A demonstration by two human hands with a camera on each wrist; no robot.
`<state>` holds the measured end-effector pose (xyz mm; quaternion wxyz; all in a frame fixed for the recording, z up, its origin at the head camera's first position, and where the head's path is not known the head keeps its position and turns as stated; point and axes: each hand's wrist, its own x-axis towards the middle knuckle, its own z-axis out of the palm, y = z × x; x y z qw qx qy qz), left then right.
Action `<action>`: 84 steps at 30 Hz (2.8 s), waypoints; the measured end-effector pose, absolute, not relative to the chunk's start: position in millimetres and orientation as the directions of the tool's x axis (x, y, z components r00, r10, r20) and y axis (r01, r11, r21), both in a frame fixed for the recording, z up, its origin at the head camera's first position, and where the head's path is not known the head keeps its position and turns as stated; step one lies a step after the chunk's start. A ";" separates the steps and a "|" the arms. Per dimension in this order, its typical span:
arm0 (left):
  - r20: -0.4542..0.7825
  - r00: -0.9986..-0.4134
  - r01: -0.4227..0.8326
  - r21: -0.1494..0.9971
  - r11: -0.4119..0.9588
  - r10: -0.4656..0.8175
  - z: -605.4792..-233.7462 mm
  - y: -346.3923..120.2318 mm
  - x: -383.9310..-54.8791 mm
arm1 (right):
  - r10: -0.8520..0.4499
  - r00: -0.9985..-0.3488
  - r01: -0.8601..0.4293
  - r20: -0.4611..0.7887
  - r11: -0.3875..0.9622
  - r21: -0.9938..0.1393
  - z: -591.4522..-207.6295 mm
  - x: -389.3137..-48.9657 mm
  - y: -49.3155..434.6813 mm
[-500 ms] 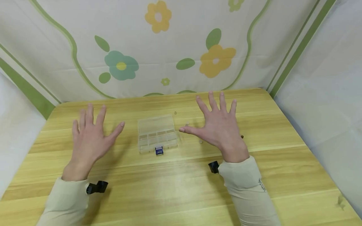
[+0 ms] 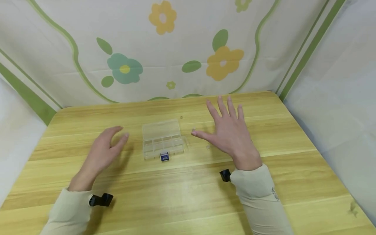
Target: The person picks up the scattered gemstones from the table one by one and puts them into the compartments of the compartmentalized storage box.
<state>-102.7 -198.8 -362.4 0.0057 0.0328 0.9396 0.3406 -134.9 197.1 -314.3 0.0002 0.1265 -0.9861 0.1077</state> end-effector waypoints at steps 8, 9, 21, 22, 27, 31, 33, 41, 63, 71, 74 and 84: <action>-0.107 -0.989 -0.025 0.797 0.604 0.101 -381.0 -190.4 -98.3 | -0.250 -0.968 -0.237 0.004 0.914 -0.328 -330.5 -138.4 214.8; -0.123 -0.987 -0.044 0.816 0.576 0.099 -382.3 -188.5 -98.2 | -0.245 -0.969 -0.232 0.006 0.911 -0.341 -333.1 -139.3 217.8; -0.202 -0.972 -0.115 0.848 0.518 0.116 -397.5 -174.1 -94.6 | -0.134 -0.991 -0.130 0.024 0.873 -0.470 -374.8 -145.8 250.9; -0.200 -0.973 -0.111 0.848 0.518 0.118 -398.4 -173.1 -94.6 | -0.122 -0.992 -0.116 0.018 0.867 -0.485 -378.0 -145.9 253.5; -0.188 -0.974 -0.097 0.847 0.522 0.124 -400.8 -170.7 -94.3 | -0.089 -0.996 -0.062 -0.028 0.851 -0.521 -389.5 -146.7 262.3; -0.181 -0.975 -0.087 0.845 0.527 0.129 -401.5 -169.8 -92.6 | -0.090 -0.996 -0.061 -0.027 0.838 -0.542 -398.3 -147.8 268.5; -0.177 -0.975 -0.080 0.846 0.527 0.136 -402.3 -168.8 -91.9 | -0.095 -0.995 -0.070 -0.015 0.828 -0.557 -403.1 -148.4 271.9; -0.166 -0.979 -0.079 0.849 0.522 0.122 -404.2 -163.5 -92.3 | 0.006 -1.000 0.022 -0.025 0.679 -0.734 -411.7 -146.6 291.3; -0.118 -0.989 -0.060 0.865 0.499 0.087 -410.9 -160.6 -92.2 | 0.119 -0.989 0.144 -0.087 0.641 -0.754 -413.8 -133.3 329.6; -0.101 -0.993 -0.060 0.856 0.513 0.054 -412.6 -157.3 -90.8 | 0.071 -0.989 0.141 -0.127 0.691 -0.709 -411.6 -124.1 360.5; -0.088 -0.995 -0.052 0.852 0.520 0.046 -413.1 -155.7 -89.9 | 0.049 -0.988 0.140 -0.148 0.697 -0.704 -411.7 -121.5 367.0; -0.087 -0.996 -0.072 0.840 0.538 0.002 -419.4 -143.2 -84.7 | 0.003 -0.993 0.082 -0.115 0.721 -0.688 -418.9 -108.0 374.8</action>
